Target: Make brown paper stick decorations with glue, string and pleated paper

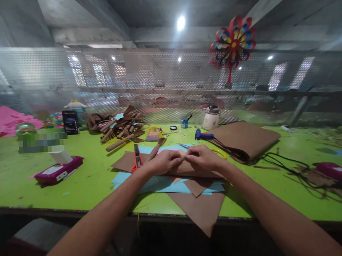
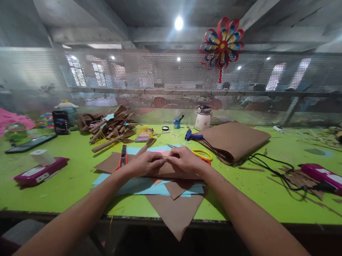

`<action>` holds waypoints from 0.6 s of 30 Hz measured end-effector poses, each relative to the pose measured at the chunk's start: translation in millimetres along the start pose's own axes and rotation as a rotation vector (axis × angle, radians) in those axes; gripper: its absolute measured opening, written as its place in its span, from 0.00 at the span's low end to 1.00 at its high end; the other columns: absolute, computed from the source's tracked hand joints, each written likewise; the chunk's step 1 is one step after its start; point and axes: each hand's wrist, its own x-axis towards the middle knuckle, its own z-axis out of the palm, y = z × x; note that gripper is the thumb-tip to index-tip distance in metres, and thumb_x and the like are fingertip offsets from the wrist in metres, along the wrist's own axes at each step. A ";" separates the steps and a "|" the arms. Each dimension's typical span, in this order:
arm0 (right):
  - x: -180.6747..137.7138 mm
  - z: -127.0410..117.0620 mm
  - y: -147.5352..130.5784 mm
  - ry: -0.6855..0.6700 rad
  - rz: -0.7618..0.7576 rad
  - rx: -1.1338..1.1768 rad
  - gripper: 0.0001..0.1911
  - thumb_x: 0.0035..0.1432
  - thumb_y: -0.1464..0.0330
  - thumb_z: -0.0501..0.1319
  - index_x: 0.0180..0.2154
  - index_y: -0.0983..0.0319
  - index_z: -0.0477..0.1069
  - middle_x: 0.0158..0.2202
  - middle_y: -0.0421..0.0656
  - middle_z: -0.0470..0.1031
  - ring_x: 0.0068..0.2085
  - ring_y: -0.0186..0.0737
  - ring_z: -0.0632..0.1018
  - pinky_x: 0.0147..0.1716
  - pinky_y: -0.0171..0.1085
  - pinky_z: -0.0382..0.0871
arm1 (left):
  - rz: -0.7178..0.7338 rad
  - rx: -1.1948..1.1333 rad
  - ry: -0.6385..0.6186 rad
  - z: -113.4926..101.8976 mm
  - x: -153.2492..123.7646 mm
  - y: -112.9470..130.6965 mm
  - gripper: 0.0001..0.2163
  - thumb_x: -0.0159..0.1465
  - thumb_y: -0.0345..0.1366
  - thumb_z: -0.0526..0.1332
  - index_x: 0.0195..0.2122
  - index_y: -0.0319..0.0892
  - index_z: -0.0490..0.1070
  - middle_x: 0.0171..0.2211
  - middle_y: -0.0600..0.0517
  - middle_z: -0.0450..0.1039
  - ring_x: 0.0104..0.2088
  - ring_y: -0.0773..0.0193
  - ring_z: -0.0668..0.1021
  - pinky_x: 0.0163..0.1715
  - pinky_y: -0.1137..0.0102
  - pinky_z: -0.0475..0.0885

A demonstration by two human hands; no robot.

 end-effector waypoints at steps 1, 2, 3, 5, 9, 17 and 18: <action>0.4 -0.5 0.1 0.002 -0.003 0.004 0.13 0.54 0.64 0.55 0.27 0.66 0.72 0.21 0.39 0.68 0.24 0.31 0.66 0.23 0.30 0.56 | 0.004 0.003 0.003 -1.0 -0.1 0.2 0.16 0.62 0.45 0.47 0.27 0.39 0.65 0.22 0.55 0.63 0.24 0.70 0.65 0.23 0.76 0.58; 0.7 -1.3 0.1 0.001 0.001 0.009 0.13 0.54 0.63 0.55 0.26 0.66 0.72 0.21 0.39 0.68 0.24 0.31 0.66 0.23 0.30 0.55 | 0.005 0.010 0.006 -2.1 -0.3 0.0 0.16 0.62 0.45 0.48 0.26 0.39 0.65 0.22 0.55 0.63 0.24 0.70 0.65 0.23 0.76 0.58; 0.7 -2.5 0.3 -0.004 0.016 0.018 0.13 0.53 0.63 0.56 0.26 0.66 0.72 0.21 0.39 0.67 0.24 0.31 0.65 0.23 0.30 0.55 | -0.001 0.012 0.003 -3.2 -0.6 -0.5 0.16 0.62 0.45 0.48 0.26 0.38 0.64 0.22 0.55 0.63 0.24 0.70 0.65 0.24 0.75 0.58; 0.0 -5.9 1.2 -0.019 0.058 0.052 0.14 0.52 0.62 0.57 0.25 0.66 0.71 0.20 0.39 0.67 0.24 0.31 0.65 0.22 0.30 0.55 | -0.026 -0.018 -0.026 -5.2 -1.7 -1.7 0.17 0.62 0.46 0.48 0.25 0.39 0.64 0.20 0.55 0.63 0.23 0.70 0.65 0.24 0.75 0.58; -2.5 -13.3 6.3 -0.078 0.119 0.190 0.13 0.51 0.61 0.57 0.25 0.66 0.70 0.20 0.39 0.66 0.23 0.31 0.65 0.22 0.31 0.56 | -0.086 -0.125 -0.099 -7.6 -4.1 -2.5 0.18 0.61 0.49 0.47 0.24 0.40 0.61 0.16 0.56 0.63 0.19 0.71 0.65 0.21 0.76 0.58; -1.6 -8.4 12.9 -0.050 0.177 0.313 0.15 0.49 0.59 0.59 0.24 0.66 0.68 0.19 0.38 0.65 0.22 0.30 0.64 0.22 0.31 0.56 | -0.059 -0.113 -0.044 -10.4 -3.4 0.3 0.17 0.62 0.46 0.49 0.28 0.38 0.66 0.17 0.55 0.65 0.21 0.70 0.68 0.23 0.76 0.61; -1.2 -6.6 12.1 -0.060 0.179 0.309 0.17 0.50 0.58 0.58 0.24 0.66 0.69 0.19 0.38 0.65 0.22 0.30 0.65 0.22 0.31 0.56 | -0.061 -0.113 -0.044 -10.3 -3.1 0.8 0.17 0.62 0.46 0.49 0.28 0.38 0.67 0.17 0.55 0.65 0.21 0.69 0.68 0.24 0.75 0.62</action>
